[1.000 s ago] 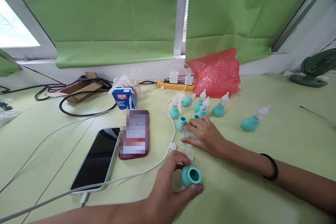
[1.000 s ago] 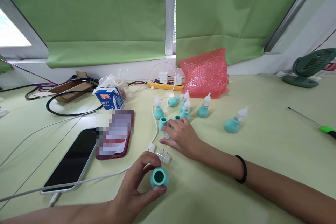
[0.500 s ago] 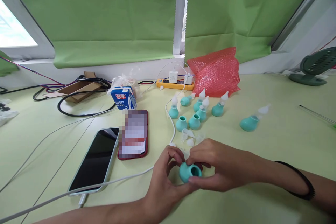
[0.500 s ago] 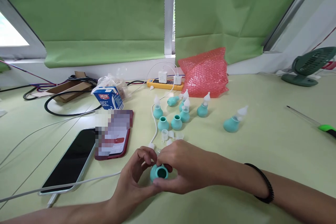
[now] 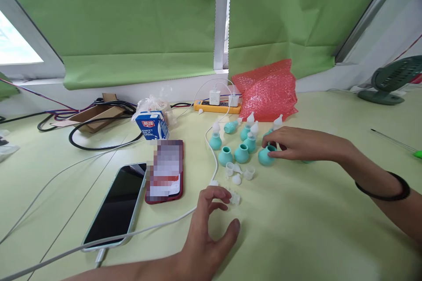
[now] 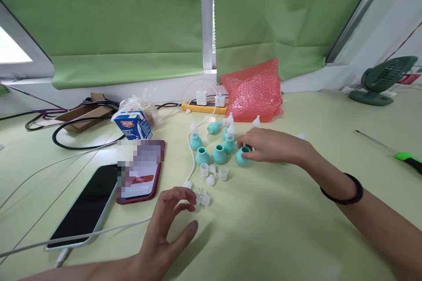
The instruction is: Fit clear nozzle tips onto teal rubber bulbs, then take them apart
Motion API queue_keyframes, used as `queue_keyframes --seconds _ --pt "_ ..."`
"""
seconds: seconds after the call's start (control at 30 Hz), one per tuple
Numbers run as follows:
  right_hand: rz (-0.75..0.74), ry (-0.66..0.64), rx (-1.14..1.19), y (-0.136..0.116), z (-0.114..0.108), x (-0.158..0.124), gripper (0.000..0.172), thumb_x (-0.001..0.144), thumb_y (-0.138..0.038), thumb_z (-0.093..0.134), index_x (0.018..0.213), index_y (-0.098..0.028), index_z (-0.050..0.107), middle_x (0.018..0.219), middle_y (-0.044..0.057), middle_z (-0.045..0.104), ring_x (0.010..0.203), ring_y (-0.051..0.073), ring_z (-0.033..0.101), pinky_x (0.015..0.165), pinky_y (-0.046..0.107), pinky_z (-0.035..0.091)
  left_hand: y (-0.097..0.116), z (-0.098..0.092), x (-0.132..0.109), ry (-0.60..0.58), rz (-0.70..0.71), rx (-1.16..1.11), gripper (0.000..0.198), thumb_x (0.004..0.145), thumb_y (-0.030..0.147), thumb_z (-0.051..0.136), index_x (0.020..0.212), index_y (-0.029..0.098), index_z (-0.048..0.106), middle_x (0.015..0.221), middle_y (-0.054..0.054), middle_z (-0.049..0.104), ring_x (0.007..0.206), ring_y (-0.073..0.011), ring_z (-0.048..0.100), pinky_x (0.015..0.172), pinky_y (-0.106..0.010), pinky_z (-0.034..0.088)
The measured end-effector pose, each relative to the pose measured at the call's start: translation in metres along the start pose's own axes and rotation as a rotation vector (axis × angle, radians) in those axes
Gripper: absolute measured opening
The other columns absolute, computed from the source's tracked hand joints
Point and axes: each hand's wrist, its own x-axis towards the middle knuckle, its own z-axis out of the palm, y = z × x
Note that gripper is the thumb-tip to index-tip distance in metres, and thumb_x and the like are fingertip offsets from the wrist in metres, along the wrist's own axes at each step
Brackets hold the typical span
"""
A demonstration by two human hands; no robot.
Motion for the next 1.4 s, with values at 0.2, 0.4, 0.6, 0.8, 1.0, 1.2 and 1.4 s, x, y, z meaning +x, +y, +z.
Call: queue_keyframes --seconds 0.2,0.4,0.6,0.8,1.0,1.2,1.4 --pt "-0.017 -0.198 0.031 -0.003 -0.001 0.014 0.02 0.078 -0.036 0.045 0.078 -0.02 0.058 0.065 0.001 0.055 0.057 0.013 0.05 0.049 0.024 0.033 0.002 -0.001 -0.002 -0.018 0.031 0.039 0.037 0.074 0.003 0.045 0.099 0.027 0.033 0.096 -0.002 0.044 0.091 -0.0149 0.045 0.078 -0.031 0.044" --pt "0.218 0.245 0.021 -0.004 0.001 0.021 0.03 0.074 -0.046 0.049 0.082 -0.018 0.056 0.06 0.001 0.056 0.052 0.013 0.05 0.05 0.025 0.035 0.002 -0.002 -0.002 -0.039 0.045 0.053 0.038 0.074 0.003 0.044 0.101 0.027 0.033 0.096 -0.002 0.043 0.091 -0.015 0.045 0.078 -0.031 0.044" --pt "0.309 0.342 0.057 0.004 0.014 0.032 0.032 0.075 -0.047 0.047 0.079 -0.016 0.056 0.051 -0.001 0.051 0.048 0.012 0.046 0.046 0.023 0.032 0.001 -0.003 -0.003 -0.07 0.073 0.071 0.036 0.073 0.002 0.042 0.099 0.026 0.034 0.095 -0.003 0.043 0.09 -0.0153 0.045 0.078 -0.032 0.043" --pt "0.198 0.467 0.019 0.002 0.01 0.03 0.026 0.076 -0.032 0.048 0.054 -0.017 0.048 0.048 -0.002 0.047 0.045 0.009 0.039 0.045 0.023 0.032 0.0 -0.004 -0.004 -0.082 0.08 0.08 0.032 0.074 0.003 0.042 0.096 0.025 0.034 0.095 -0.004 0.044 0.088 -0.0155 0.044 0.076 -0.033 0.042" --pt "0.038 0.9 0.037 -0.034 -0.015 0.007 0.017 0.073 -0.023 0.056 0.056 -0.02 0.053 0.049 -0.002 0.051 0.045 0.009 0.042 0.045 0.024 0.035 0.005 -0.006 -0.003 -0.089 0.061 0.05 0.026 0.078 0.008 0.041 0.097 0.025 0.034 0.098 -0.004 0.043 0.092 -0.0161 0.043 0.08 -0.033 0.041" --pt "-0.144 0.535 0.48 -0.089 -0.016 -0.017 0.012 0.074 -0.019 0.057 0.062 -0.019 0.06 0.053 -0.003 0.057 0.041 0.005 0.044 0.038 0.018 0.036 0.005 -0.012 -0.003 -0.111 0.076 0.022 0.045 0.074 0.02 0.055 0.113 0.025 0.032 0.113 -0.008 0.039 0.106 -0.022 0.038 0.091 -0.037 0.034" --pt "-0.196 0.148 0.838 -0.108 0.014 -0.015 0.016 0.078 -0.02 0.052 0.065 -0.014 0.061 0.049 -0.002 0.054 0.044 0.005 0.048 0.044 0.016 0.04 0.012 -0.016 -0.002 -0.247 0.046 0.098 0.035 0.079 0.027 0.05 0.112 0.023 0.044 0.101 -0.006 0.055 0.09 -0.0194 0.051 0.078 -0.028 0.04"
